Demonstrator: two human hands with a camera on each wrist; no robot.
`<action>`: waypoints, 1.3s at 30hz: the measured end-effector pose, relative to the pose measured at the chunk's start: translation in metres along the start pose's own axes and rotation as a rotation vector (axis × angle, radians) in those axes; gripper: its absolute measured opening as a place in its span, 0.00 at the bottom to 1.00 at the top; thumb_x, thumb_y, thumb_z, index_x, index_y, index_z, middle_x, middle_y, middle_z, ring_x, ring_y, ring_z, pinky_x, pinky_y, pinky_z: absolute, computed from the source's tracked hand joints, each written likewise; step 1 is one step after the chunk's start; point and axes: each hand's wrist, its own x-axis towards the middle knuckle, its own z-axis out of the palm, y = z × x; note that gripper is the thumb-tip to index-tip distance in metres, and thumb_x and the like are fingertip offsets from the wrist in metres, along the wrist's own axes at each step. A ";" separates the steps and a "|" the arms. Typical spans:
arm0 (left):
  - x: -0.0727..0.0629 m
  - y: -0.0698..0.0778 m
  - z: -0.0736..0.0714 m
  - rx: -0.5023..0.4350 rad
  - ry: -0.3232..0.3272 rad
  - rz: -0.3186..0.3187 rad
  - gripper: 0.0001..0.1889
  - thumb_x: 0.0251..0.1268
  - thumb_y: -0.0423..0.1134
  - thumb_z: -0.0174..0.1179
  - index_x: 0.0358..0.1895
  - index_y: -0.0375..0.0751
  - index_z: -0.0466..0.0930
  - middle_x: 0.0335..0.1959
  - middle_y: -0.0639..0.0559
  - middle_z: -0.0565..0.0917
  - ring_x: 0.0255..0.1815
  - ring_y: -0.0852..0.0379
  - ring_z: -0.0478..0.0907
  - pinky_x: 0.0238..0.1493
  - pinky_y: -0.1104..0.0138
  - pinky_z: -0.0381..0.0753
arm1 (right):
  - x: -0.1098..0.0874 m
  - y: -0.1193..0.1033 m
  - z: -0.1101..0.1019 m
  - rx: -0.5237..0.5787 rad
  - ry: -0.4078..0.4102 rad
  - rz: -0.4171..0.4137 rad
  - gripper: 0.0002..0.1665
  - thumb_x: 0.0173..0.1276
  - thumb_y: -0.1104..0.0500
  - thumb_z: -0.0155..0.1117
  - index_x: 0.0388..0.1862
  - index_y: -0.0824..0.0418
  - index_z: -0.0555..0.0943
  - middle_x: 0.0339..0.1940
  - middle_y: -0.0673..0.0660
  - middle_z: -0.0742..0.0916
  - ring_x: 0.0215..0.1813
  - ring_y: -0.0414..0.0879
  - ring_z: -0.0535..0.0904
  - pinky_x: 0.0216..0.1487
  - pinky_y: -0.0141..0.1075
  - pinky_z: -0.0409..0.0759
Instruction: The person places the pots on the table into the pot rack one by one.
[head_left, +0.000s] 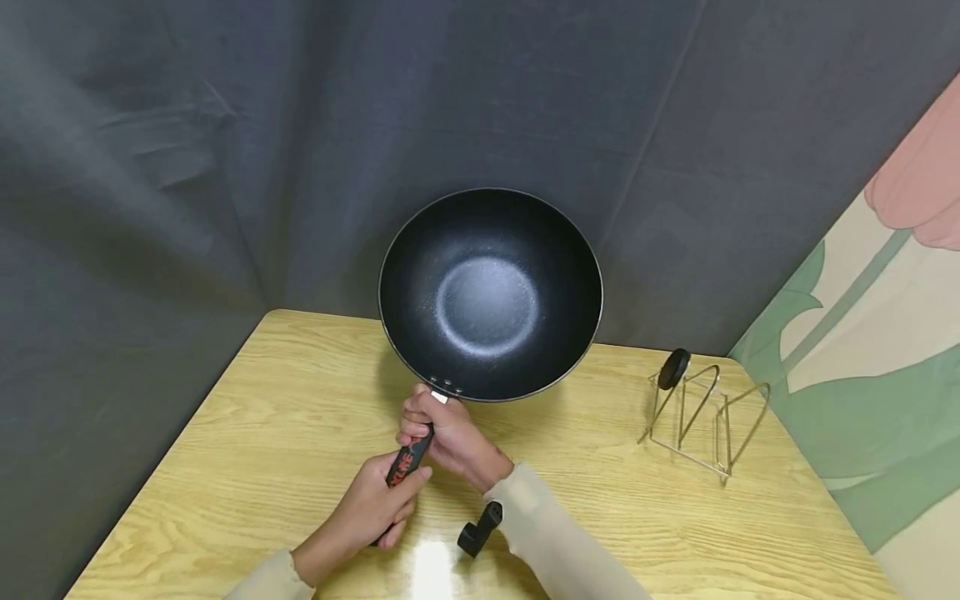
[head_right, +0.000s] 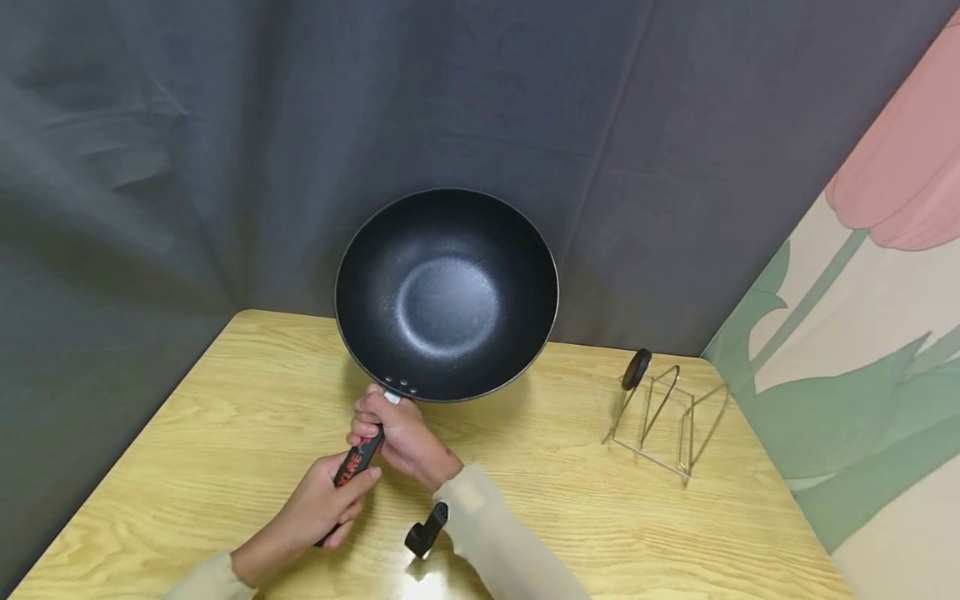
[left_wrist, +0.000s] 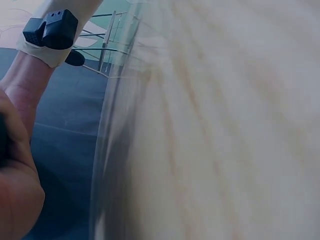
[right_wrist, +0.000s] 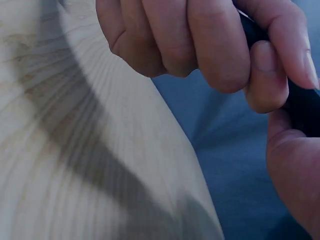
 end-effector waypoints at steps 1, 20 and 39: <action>0.002 0.000 0.001 0.000 -0.001 0.005 0.18 0.82 0.40 0.55 0.35 0.28 0.67 0.10 0.54 0.69 0.03 0.62 0.67 0.02 0.68 0.65 | 0.000 -0.002 0.000 -0.006 0.008 -0.005 0.21 0.70 0.68 0.47 0.20 0.50 0.58 0.18 0.44 0.63 0.19 0.33 0.64 0.29 0.29 0.64; 0.035 -0.001 0.024 -0.017 -0.016 0.125 0.17 0.81 0.39 0.55 0.31 0.34 0.67 0.08 0.55 0.69 0.03 0.61 0.67 0.01 0.64 0.65 | -0.008 -0.033 -0.005 -0.108 0.156 -0.081 0.21 0.65 0.69 0.49 0.19 0.50 0.57 0.16 0.43 0.63 0.17 0.32 0.62 0.23 0.27 0.63; 0.061 0.006 0.049 -0.118 -0.091 0.160 0.16 0.80 0.37 0.54 0.31 0.36 0.65 0.11 0.54 0.67 0.03 0.61 0.67 0.02 0.66 0.65 | -0.024 -0.062 -0.010 -0.185 0.270 -0.149 0.21 0.67 0.69 0.49 0.18 0.51 0.60 0.15 0.44 0.64 0.16 0.33 0.61 0.23 0.28 0.63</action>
